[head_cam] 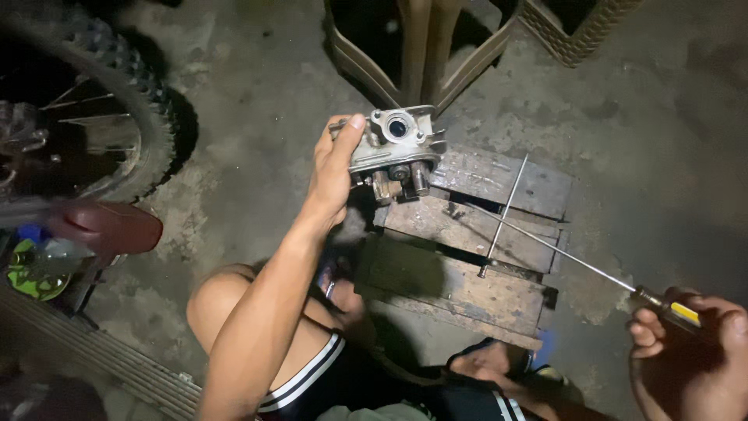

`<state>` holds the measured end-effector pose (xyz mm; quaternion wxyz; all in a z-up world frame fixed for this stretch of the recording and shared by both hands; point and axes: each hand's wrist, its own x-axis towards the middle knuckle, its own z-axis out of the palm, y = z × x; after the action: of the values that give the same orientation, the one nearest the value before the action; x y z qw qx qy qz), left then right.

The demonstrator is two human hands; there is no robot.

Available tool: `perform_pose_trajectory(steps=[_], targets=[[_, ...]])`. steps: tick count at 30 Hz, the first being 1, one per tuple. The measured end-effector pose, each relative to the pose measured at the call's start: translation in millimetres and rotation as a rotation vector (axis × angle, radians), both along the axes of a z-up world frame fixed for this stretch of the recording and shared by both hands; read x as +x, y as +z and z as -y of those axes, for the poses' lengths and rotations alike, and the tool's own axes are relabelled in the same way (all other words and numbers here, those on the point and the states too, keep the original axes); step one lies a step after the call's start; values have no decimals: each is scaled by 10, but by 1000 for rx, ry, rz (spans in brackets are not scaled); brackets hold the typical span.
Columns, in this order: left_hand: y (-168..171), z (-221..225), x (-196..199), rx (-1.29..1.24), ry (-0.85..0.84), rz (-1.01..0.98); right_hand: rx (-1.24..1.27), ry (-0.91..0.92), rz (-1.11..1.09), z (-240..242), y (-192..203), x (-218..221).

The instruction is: The person cleans the threads of a motorcycle cylinder head using a T-handle tap. They then use a screwdriver to scrape and clear the internal surfaces of the cylinder head while holding it by hand.

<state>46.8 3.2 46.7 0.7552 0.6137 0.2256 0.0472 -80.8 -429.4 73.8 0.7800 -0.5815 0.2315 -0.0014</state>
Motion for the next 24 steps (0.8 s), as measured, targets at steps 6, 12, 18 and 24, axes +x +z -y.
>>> perform_pose_trajectory(steps=[6,12,18,24], targets=[[180,5,18,44,-29,-19,163,-24,28,296,-268,51],[145,1,39,-64,-26,-15,563,96,185,1146,-1071,81],[203,-46,11,94,-45,-73,-193,350,261,-27,-110,374],[398,-80,-59,136,-110,-87,-1093,500,459,-758,356,244]])
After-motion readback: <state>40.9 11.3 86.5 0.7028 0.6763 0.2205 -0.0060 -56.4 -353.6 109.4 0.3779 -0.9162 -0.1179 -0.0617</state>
